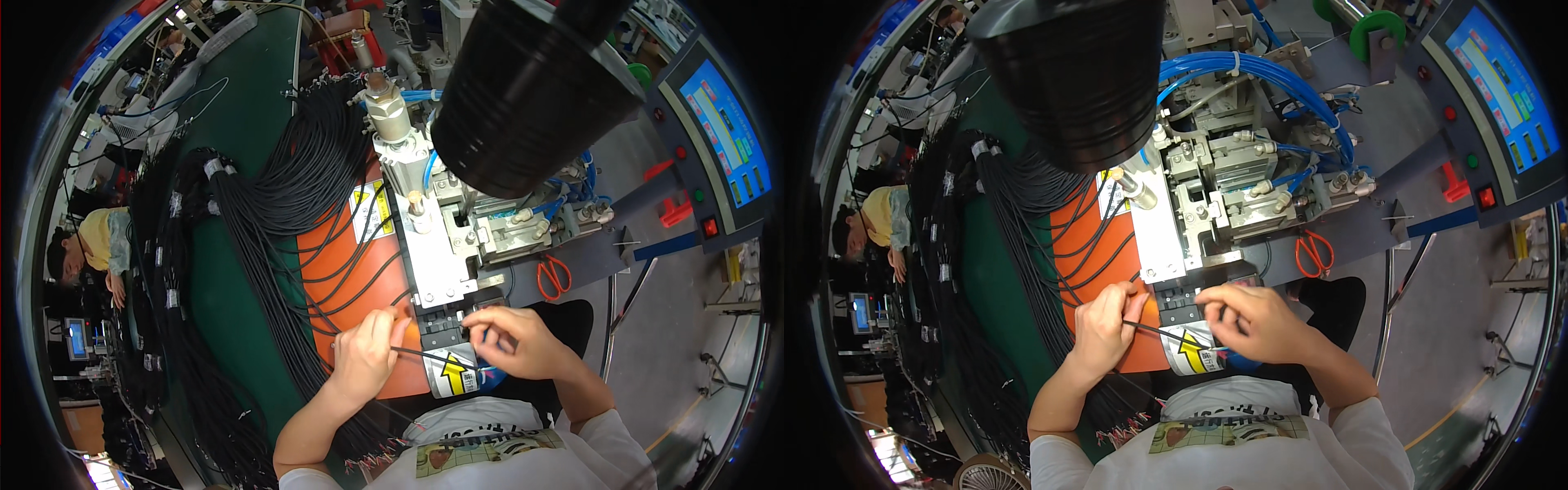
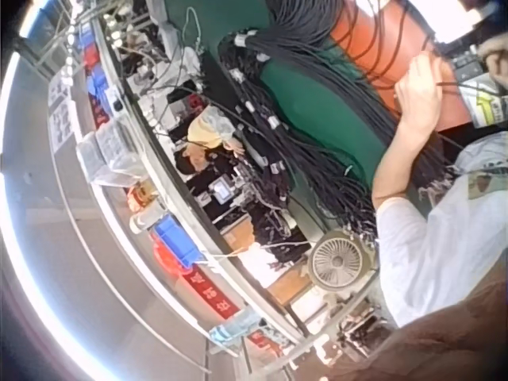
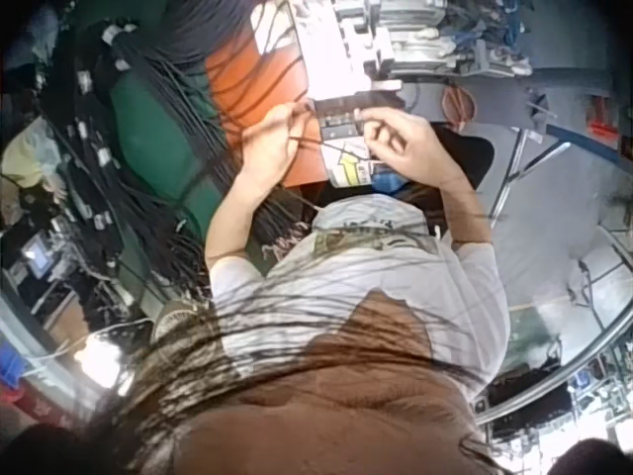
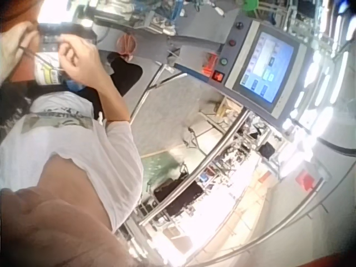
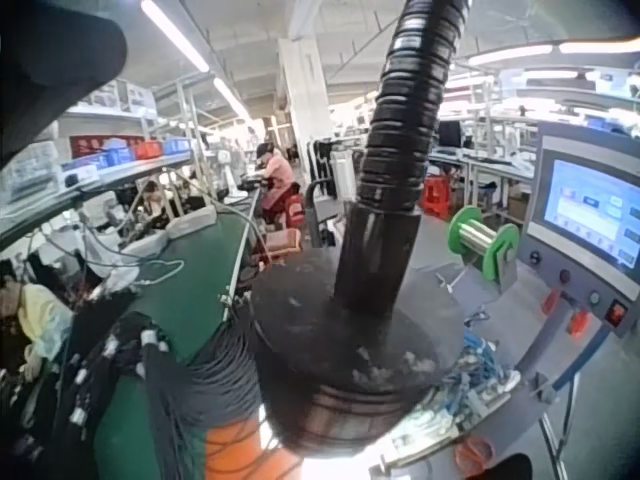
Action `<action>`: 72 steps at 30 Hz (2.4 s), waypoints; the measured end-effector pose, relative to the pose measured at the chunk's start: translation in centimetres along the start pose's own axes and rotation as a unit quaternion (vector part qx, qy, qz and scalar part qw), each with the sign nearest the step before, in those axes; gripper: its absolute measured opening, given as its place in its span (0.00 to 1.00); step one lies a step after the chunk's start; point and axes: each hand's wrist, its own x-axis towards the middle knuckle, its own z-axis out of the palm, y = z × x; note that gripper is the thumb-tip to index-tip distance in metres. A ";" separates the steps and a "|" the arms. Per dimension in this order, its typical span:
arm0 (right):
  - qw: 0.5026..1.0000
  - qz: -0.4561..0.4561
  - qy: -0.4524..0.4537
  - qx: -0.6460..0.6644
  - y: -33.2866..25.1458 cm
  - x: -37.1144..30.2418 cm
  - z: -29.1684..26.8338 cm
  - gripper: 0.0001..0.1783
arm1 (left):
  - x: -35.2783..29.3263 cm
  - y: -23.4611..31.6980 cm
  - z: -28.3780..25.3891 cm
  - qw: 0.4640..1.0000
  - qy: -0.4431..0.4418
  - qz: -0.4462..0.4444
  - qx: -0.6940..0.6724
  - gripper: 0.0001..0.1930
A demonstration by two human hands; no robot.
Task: The person processes bundles of wires by inserting individual wire ends into a machine by hand, gathering and setting aside a finished bundle, and repeating the insertion process with another bundle of wires.
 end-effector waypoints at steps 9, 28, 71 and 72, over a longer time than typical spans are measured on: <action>0.990 -0.054 0.059 0.112 0.8 0.2 1.9 0.12 | 2.0 2.4 -2.1 0.954 -0.142 -0.047 -0.259 0.12; 0.922 -0.211 0.241 -0.219 -0.1 0.8 4.9 0.15 | 2.0 4.0 0.7 0.949 -0.086 -0.054 -0.298 0.04; 0.941 -0.115 0.119 -0.295 1.2 1.2 2.1 0.06 | 1.8 4.5 0.3 0.968 -0.130 0.193 0.092 0.23; 0.939 -0.117 0.115 -0.304 1.1 1.2 2.1 0.06 | 1.8 4.6 0.3 0.968 -0.130 0.192 0.092 0.23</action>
